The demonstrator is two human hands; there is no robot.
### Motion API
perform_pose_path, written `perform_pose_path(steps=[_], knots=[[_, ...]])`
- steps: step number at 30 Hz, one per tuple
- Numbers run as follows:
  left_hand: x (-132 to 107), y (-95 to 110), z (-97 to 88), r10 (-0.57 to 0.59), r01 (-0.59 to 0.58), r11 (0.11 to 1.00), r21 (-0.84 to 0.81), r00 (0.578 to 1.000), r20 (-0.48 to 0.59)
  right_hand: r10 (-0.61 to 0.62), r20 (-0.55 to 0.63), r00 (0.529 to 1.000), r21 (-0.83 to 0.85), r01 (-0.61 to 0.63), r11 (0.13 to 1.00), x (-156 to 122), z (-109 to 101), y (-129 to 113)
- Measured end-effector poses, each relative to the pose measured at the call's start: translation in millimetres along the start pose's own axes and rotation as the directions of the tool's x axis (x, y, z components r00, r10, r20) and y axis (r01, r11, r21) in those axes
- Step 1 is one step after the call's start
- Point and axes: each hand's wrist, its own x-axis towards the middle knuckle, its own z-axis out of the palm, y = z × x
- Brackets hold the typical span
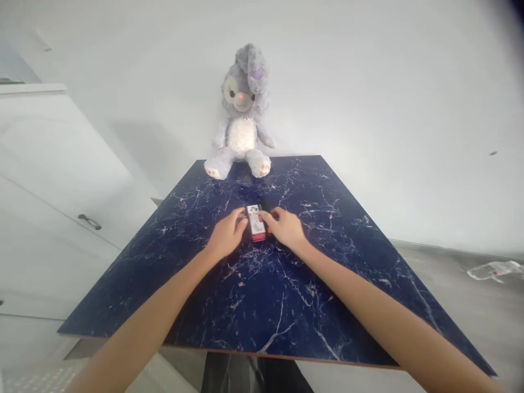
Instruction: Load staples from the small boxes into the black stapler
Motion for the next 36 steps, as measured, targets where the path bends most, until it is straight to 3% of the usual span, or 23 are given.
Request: perform_pose_path(steps=[5,9,12,14,16,19,23,26,31,36], knots=[[7.8,-62.4,-41.5,-0.263,0.259,0.964,-0.066,0.961,-0.081,-0.08,0.007,0.997,0.109,0.079,0.991,11.1,77.9,-66.8],[12.1,-94.6,-63.4,-0.363,0.347,0.902,-0.257,0.932,-0.015,-0.065,-0.032,0.997,0.24,0.071,0.968,21.5,108.8,-86.6],[8.8,-100.8,-77.1,-0.34,0.352,0.873,-0.339,0.936,0.094,-0.071,-0.01,0.997,0.28,0.071,0.957,35.2,108.8,-77.5],[3.5,-98.3,-86.5,-0.292,0.34,0.889,-0.307,0.937,0.191,-0.179,0.009,0.984,0.249,0.171,0.953,47.4,104.6,-68.1],[-2.3,-92.2,-94.3,-0.234,0.291,0.933,-0.209,0.937,0.261,-0.34,0.061,0.938,0.215,0.32,0.923,58.5,102.1,-61.1],[-7.7,-80.4,-100.4,-0.18,0.2,0.979,-0.042,0.941,0.287,-0.461,0.148,0.875,0.198,0.43,0.881,66.0,103.0,-57.4],[-8.7,-75.9,-103.4,-0.17,0.169,0.985,0.03,0.938,0.302,-0.465,0.11,0.878,0.116,0.454,0.884,59.9,104.4,-59.7],[-8.9,-86.8,-107.7,-0.155,0.172,0.985,-0.028,0.939,0.308,-0.486,0.092,0.869,0.055,0.483,0.874,56.6,100.4,-60.1],[-8.4,-108.7,-113.6,-0.166,0.293,0.913,-0.284,0.902,0.397,-0.595,0.174,0.784,0.11,0.585,0.803,62.8,90.2,-51.1],[-5.6,-110.8,-102.0,-0.242,0.358,0.862,-0.358,0.913,0.328,-0.612,0.178,0.771,0.188,0.584,0.79,64.9,89.9,-43.5]])
